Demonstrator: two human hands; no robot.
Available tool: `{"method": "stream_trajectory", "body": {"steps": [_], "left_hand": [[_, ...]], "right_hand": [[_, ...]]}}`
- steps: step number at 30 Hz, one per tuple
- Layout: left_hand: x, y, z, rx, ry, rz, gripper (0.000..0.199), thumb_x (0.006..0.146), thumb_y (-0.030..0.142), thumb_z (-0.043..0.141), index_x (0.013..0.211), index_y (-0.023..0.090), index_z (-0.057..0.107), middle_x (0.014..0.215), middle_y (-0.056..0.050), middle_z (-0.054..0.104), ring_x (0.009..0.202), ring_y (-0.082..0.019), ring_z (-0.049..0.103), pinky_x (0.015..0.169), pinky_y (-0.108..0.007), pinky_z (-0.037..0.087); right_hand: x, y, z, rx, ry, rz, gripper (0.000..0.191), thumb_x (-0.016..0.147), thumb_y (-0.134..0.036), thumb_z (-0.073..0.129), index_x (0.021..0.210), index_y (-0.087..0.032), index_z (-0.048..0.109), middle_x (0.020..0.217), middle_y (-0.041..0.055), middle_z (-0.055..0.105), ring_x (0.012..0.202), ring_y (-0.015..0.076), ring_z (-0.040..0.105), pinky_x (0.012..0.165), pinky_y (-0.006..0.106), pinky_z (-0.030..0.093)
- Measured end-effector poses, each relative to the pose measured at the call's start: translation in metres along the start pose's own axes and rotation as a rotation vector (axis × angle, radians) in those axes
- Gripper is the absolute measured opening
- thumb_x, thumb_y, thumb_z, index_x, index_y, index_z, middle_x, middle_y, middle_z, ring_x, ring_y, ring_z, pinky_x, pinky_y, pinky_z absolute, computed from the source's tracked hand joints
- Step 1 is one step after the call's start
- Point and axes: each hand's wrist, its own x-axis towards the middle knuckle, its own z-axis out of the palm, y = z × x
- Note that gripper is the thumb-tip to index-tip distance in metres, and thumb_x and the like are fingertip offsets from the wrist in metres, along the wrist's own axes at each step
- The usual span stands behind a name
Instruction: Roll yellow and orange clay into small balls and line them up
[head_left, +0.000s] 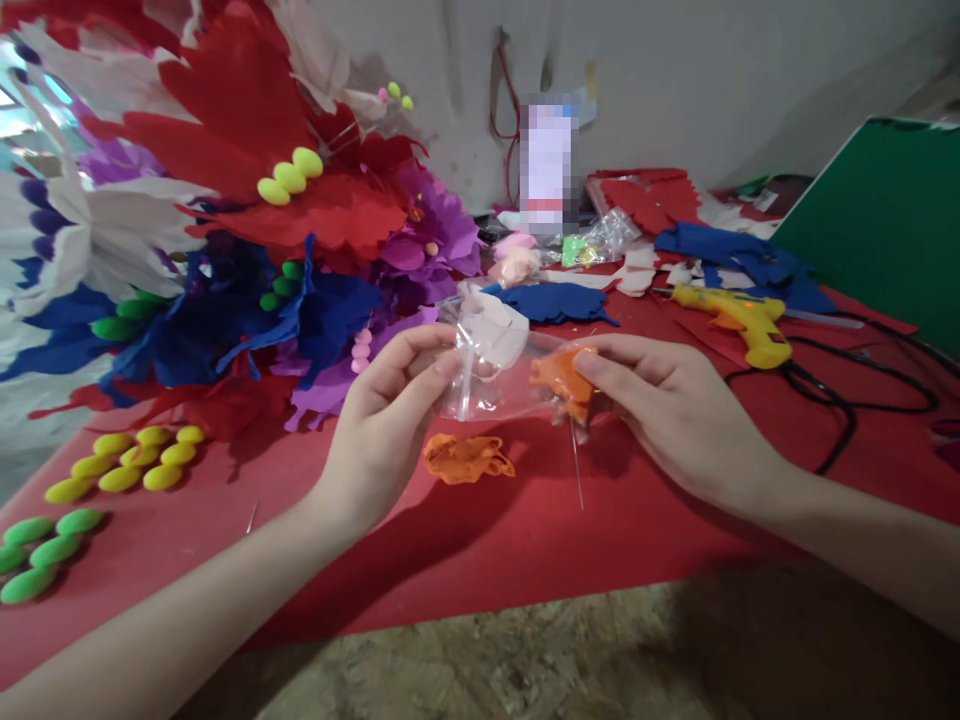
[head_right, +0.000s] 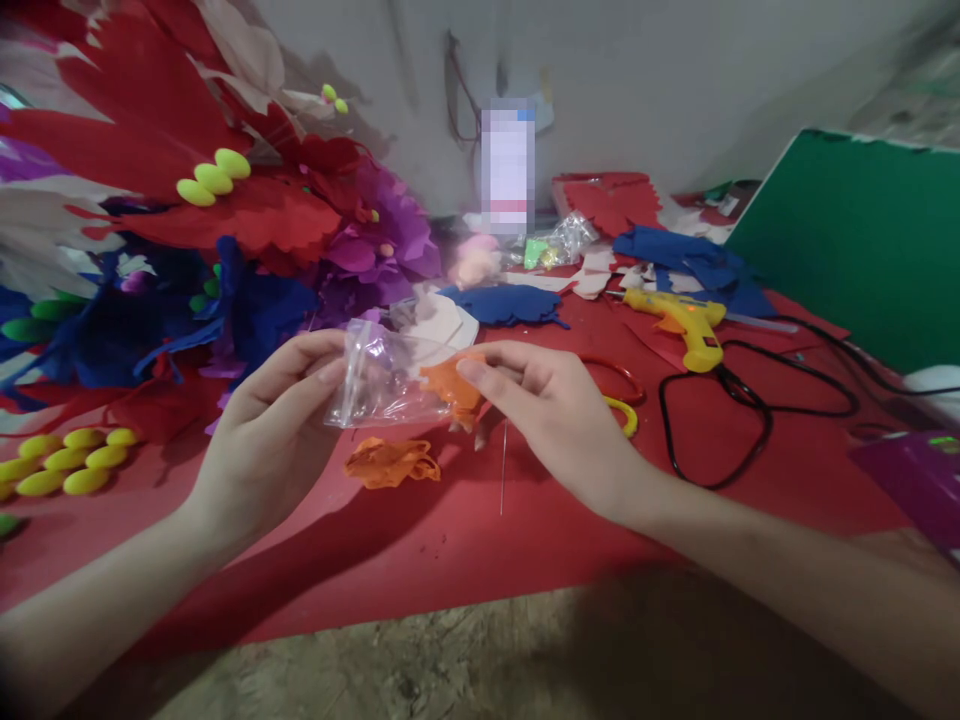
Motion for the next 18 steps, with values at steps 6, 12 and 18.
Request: {"method": "stream_trajectory", "body": {"steps": [6,12,18], "left_hand": [[-0.001,0.0053,0.0035,0.018,-0.007,-0.028,0.011,0.071,0.013,0.059,0.079,0.02,0.06,0.066,0.004,0.06,0.059,-0.006,0.055,0.059,-0.016,0.043],[-0.0006,0.0059,0.0008,0.13,-0.003,0.028,0.01,0.073,0.017,0.057,0.081,0.021,0.059,0.07,0.003,0.06,0.069,-0.009,0.057,0.07,-0.021,0.043],[-0.0065,-0.0016,0.002,0.136,-0.112,-0.004,0.018,0.07,0.009,0.061,0.083,0.021,0.057,0.068,0.006,0.061,0.065,-0.005,0.056,0.064,-0.014,0.044]], "right_hand": [[0.0006,0.0058,-0.0013,0.217,-0.04,0.015,0.013,0.078,-0.03,0.059,0.073,-0.022,0.067,0.06,-0.0041,0.061,0.052,0.0056,0.054,0.046,0.014,0.048],[0.0011,0.0063,-0.0031,0.183,0.039,0.01,0.009,0.074,-0.03,0.063,0.071,-0.021,0.067,0.064,-0.0036,0.063,0.055,0.0057,0.055,0.049,0.014,0.046],[0.0016,0.008,-0.001,0.018,0.169,-0.042,0.018,0.079,-0.034,0.055,0.067,-0.021,0.059,0.058,-0.0038,0.052,0.048,0.0057,0.046,0.04,0.014,0.039]]}}
